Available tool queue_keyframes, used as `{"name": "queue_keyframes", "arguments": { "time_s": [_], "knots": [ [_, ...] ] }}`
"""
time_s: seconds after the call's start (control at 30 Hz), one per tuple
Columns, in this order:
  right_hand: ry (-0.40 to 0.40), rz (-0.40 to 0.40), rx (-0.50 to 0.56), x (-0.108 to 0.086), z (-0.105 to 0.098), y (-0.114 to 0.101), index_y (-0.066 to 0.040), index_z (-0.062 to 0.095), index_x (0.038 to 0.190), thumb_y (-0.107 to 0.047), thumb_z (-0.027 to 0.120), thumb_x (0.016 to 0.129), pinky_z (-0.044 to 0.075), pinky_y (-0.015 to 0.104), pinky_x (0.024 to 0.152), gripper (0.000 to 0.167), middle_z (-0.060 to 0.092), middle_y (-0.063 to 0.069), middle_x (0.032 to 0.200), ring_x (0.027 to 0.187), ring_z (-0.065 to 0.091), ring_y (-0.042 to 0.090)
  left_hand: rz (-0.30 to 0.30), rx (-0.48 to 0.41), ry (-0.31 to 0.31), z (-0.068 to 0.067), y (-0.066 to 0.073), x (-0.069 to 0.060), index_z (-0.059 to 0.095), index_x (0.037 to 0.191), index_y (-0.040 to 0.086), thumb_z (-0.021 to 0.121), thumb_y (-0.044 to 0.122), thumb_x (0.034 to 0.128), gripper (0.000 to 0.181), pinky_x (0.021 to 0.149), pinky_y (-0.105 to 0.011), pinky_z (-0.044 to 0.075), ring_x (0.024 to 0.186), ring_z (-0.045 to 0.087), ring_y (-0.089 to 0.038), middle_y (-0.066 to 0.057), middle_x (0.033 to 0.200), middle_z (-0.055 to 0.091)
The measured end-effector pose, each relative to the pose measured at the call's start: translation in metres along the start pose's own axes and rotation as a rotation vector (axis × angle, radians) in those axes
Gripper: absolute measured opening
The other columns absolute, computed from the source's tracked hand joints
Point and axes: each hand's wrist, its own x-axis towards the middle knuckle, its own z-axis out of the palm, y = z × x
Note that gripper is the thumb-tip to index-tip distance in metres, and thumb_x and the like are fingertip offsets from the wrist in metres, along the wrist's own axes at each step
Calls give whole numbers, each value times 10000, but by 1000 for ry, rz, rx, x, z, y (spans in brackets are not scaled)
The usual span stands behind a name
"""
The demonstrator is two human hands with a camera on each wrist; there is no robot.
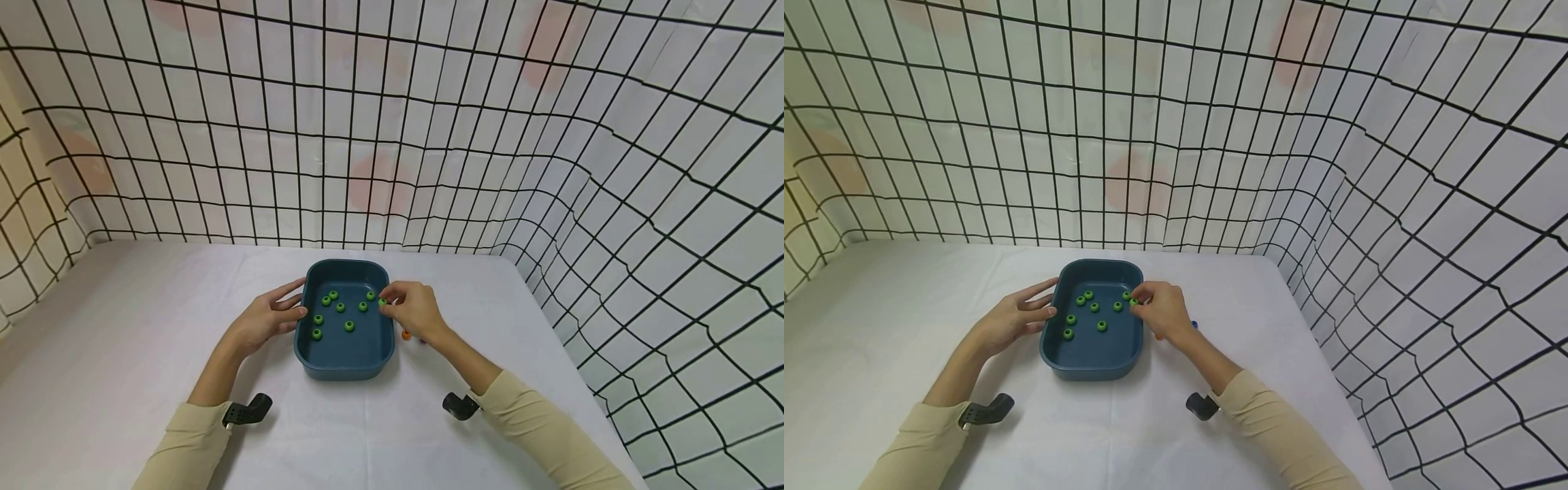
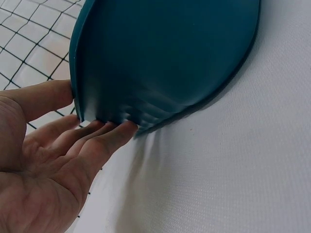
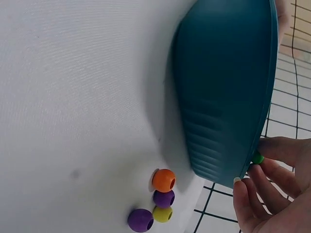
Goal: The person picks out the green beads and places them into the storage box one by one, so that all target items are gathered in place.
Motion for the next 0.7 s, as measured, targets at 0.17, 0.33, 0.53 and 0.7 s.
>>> {"name": "queue_keyframes", "arguments": {
  "time_s": [0.17, 0.33, 0.53, 0.7],
  "knots": [
    [-2, 0, -1, -1, 1, 1, -42, 776, 1011, -86, 792, 843, 523, 260, 627, 175, 771, 41, 890, 751, 664, 149, -2, -1, 1, 0, 0, 0, 255, 1627, 205, 657, 126, 991, 756, 1051, -428, 504, 1433, 435, -394, -221, 1647, 253],
    [-2, -1, 0, -1, 1, 1, -35, 774, 1011, -76, 791, 840, 513, 261, 618, 176, 773, 45, 891, 745, 657, 158, -6, 2, 4, 0, 0, 0, 252, 1628, 205, 653, 125, 994, 754, 1047, -426, 509, 1430, 439, -396, -218, 1647, 256],
    [-3, 3, -4, -2, 1, 1, -37, 774, 1012, -73, 793, 840, 511, 266, 628, 177, 773, 48, 897, 757, 651, 169, -6, 4, 4, 0, 0, 0, 252, 1628, 205, 654, 128, 994, 755, 1043, -421, 516, 1427, 444, -395, -219, 1646, 258],
    [2, 8, 0, -2, 2, 0, -47, 774, 1009, -70, 791, 837, 521, 266, 636, 174, 772, 43, 903, 770, 658, 168, -7, 4, 6, 0, 0, 0, 260, 1626, 209, 663, 137, 990, 756, 1034, -405, 529, 1423, 453, -392, -217, 1643, 270]
  ]
}}
